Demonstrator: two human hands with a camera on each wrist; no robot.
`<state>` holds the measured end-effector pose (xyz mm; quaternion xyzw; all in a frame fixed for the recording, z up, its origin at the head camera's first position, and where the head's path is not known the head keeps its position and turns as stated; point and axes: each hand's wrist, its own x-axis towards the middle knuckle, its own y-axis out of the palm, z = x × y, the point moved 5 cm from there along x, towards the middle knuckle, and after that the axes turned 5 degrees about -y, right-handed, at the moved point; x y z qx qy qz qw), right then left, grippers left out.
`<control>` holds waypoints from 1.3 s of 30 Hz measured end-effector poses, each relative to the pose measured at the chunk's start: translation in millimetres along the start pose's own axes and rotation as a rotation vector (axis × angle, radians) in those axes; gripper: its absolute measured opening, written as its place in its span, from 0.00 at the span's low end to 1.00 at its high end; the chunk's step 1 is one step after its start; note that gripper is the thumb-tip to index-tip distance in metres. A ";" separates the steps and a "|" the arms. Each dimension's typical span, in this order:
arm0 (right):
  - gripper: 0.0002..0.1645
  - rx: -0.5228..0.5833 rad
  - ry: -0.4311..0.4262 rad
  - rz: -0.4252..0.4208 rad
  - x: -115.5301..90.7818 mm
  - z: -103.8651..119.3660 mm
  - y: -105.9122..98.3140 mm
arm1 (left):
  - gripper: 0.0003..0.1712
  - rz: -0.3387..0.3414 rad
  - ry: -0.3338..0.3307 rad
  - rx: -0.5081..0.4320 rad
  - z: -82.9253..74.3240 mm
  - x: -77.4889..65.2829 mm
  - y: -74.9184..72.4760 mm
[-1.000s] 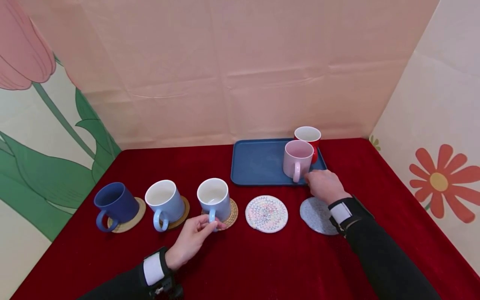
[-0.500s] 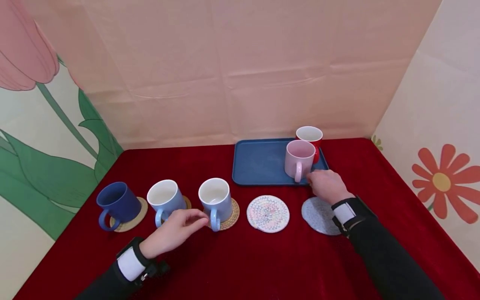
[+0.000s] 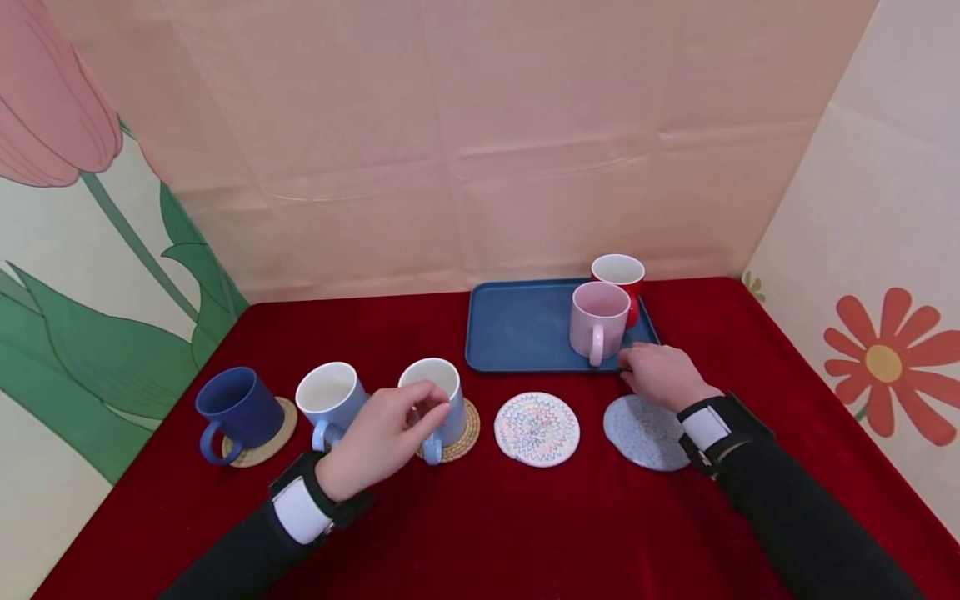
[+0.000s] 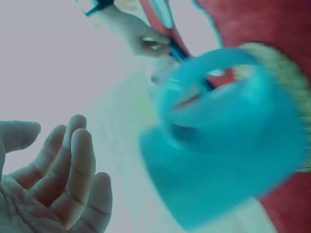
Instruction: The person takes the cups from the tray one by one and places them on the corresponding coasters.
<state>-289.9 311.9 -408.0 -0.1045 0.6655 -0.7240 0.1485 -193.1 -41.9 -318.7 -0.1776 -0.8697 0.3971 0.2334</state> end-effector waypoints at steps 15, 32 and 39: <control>0.11 0.039 -0.012 0.042 -0.7 11.8 -0.7 | 0.14 0.559 -0.009 0.775 -30.0 120.1 70.7; 0.16 0.050 0.021 0.093 -1.7 6.2 -4.9 | 0.14 0.933 -0.197 0.732 22.6 169.8 150.7; 0.18 0.060 0.031 0.096 -5.6 2.4 -1.6 | 0.15 0.908 -0.086 0.826 -29.3 142.4 129.0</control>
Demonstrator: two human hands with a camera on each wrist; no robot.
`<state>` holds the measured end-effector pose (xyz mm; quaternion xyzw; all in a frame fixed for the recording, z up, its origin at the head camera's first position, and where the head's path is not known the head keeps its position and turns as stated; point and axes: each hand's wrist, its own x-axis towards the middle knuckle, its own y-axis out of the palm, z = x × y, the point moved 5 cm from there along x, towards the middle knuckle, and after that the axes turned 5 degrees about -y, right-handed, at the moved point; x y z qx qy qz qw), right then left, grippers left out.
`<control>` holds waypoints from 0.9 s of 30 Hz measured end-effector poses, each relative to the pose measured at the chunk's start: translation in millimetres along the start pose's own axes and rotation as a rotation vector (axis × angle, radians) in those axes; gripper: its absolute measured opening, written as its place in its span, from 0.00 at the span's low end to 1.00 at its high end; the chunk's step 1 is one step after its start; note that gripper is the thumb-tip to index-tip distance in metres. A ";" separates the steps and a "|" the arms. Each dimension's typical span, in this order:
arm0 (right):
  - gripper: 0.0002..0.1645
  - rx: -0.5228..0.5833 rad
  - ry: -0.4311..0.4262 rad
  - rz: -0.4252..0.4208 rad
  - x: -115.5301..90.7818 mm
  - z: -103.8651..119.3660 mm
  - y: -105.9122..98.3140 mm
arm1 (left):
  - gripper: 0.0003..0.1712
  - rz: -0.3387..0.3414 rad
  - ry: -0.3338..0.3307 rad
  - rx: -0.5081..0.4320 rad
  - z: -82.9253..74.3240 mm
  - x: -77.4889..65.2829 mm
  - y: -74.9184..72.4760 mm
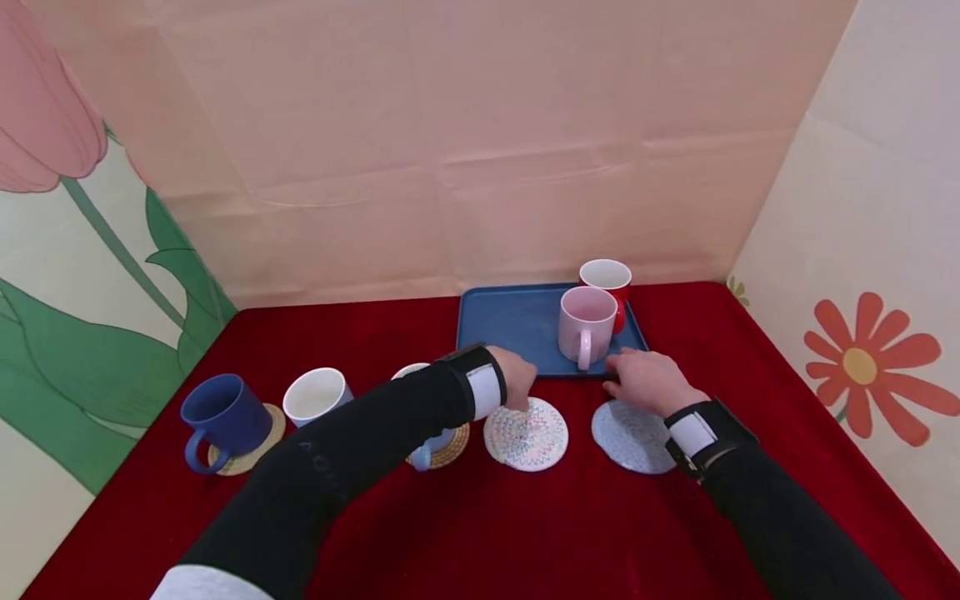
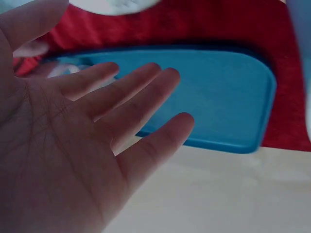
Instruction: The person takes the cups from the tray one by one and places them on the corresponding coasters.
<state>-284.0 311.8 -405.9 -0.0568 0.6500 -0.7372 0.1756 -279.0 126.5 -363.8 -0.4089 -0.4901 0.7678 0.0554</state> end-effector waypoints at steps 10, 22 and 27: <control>0.18 -0.033 -0.023 -0.044 1.8 10.0 -3.0 | 0.35 -0.403 0.027 0.006 -28.3 -91.8 28.8; 0.21 -0.048 0.005 -0.029 1.2 11.3 -5.0 | 0.42 -0.375 0.004 -0.217 -20.1 -97.2 100.9; 0.21 -0.048 0.009 -0.023 3.2 11.8 -3.4 | 0.43 -0.347 -0.012 -0.292 -6.2 -94.8 110.9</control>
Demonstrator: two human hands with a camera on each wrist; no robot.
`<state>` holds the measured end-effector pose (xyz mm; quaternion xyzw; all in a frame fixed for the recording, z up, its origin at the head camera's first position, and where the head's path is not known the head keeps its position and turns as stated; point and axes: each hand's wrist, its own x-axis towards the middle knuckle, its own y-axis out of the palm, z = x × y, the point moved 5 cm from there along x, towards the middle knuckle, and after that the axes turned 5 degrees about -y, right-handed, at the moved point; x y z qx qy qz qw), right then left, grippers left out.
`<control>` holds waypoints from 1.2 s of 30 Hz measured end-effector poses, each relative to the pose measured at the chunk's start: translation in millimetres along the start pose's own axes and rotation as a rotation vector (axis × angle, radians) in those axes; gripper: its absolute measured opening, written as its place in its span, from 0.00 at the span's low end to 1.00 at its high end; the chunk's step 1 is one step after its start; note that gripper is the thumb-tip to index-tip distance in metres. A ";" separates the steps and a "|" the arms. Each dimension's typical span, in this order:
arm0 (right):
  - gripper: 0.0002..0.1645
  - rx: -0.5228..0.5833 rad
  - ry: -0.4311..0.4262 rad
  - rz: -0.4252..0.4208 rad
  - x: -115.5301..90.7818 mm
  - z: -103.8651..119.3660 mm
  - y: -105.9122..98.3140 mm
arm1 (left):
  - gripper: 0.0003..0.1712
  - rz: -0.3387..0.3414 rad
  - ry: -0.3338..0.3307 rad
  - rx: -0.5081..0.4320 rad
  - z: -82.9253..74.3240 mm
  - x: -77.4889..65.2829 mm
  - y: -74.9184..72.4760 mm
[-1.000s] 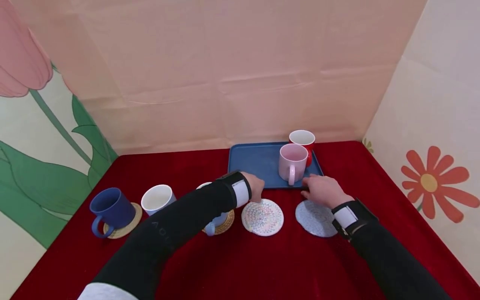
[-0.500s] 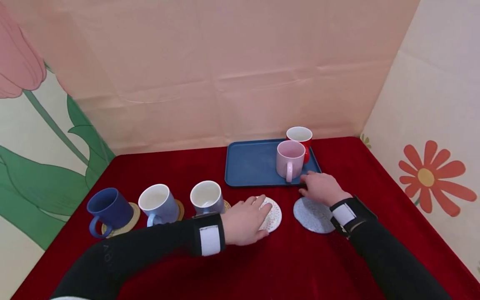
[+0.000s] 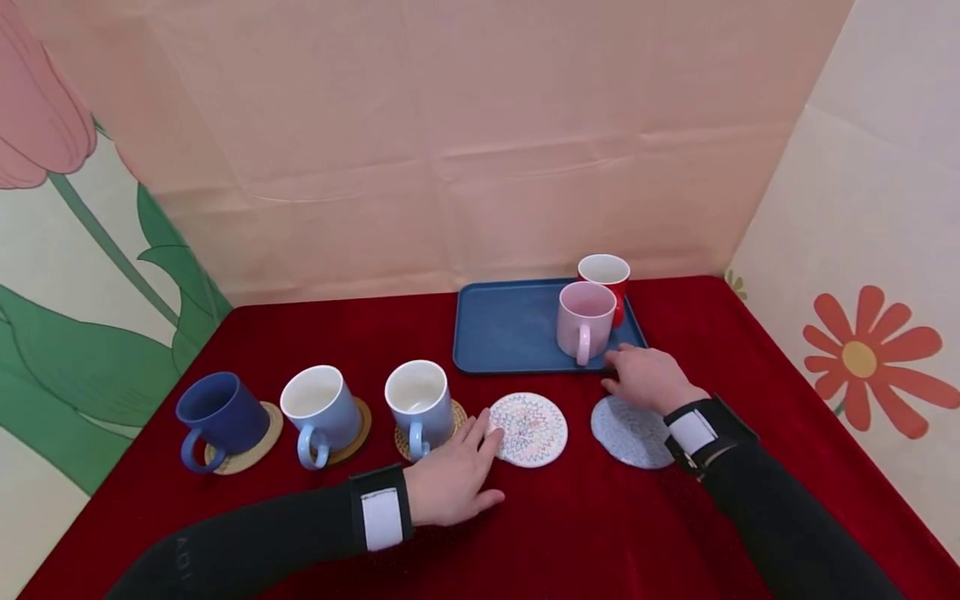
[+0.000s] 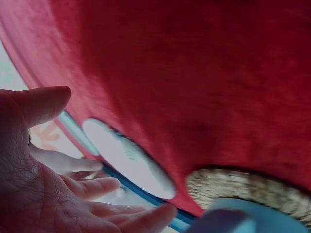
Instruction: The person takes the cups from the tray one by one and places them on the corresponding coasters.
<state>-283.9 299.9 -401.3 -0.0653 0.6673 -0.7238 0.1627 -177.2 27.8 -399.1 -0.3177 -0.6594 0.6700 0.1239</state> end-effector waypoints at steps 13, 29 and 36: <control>0.21 -0.008 0.007 -0.009 2.3 -2.3 1.6 | 0.47 -0.130 -0.146 -0.131 8.5 31.7 7.9; 0.19 -0.024 -0.025 -0.033 1.7 -4.1 0.1 | 0.49 -0.170 -0.161 -0.074 9.4 39.9 7.5; 0.29 0.221 0.033 -0.010 2.5 -3.3 -5.2 | 0.50 -0.154 -0.169 -0.077 11.0 41.4 7.7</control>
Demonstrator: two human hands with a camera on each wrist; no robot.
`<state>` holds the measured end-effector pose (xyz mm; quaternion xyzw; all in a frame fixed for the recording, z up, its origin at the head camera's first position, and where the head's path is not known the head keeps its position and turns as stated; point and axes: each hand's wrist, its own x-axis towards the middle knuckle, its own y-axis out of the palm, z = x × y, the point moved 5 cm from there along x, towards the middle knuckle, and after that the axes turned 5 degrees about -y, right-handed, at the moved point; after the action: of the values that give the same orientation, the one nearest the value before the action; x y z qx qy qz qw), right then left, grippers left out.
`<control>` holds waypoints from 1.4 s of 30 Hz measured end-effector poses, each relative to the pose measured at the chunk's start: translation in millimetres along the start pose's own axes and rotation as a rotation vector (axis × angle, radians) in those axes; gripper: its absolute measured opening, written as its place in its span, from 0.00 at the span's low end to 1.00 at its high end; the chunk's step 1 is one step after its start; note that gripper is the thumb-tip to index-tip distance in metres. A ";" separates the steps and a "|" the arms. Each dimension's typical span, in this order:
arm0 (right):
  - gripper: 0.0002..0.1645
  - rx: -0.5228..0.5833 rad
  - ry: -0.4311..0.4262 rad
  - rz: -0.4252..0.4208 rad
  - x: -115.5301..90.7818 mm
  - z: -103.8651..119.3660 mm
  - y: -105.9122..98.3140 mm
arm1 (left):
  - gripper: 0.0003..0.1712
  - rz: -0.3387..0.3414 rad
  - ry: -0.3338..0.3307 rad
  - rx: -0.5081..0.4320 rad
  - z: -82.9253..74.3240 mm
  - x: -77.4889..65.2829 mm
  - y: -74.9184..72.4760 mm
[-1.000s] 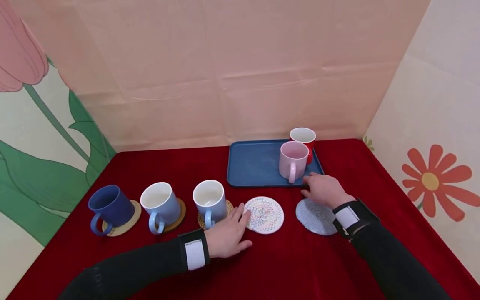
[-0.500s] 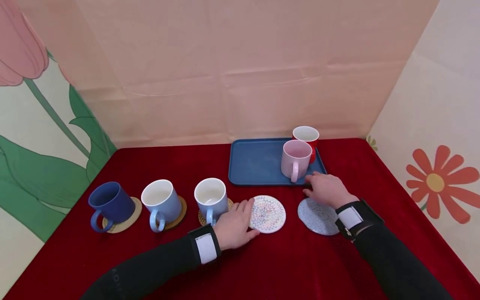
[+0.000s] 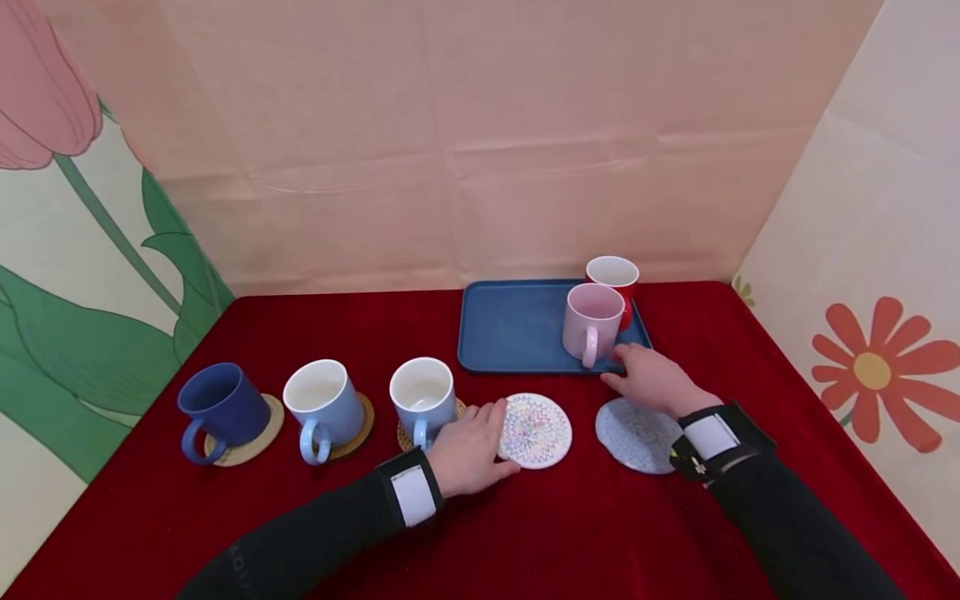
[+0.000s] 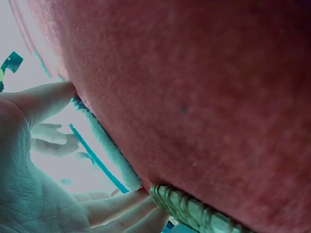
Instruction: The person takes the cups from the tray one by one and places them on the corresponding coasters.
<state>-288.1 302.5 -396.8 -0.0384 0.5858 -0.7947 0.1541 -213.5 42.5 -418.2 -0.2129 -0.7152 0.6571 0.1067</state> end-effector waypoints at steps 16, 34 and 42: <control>0.40 1.042 0.319 -0.198 15.4 24.5 10.1 | 0.52 0.018 0.007 -0.007 1.4 0.4 -0.5; 0.28 1.238 0.318 -0.357 26.3 35.7 20.2 | 0.51 0.026 0.001 0.001 2.1 0.2 -2.2; 0.25 1.187 0.341 -0.395 25.6 39.4 20.9 | 0.51 0.023 0.007 0.016 1.6 -0.6 -1.7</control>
<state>-298.7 253.3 -407.3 0.0729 0.0452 -0.9918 -0.0950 -214.0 40.7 -416.6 -0.2226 -0.7071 0.6631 0.1036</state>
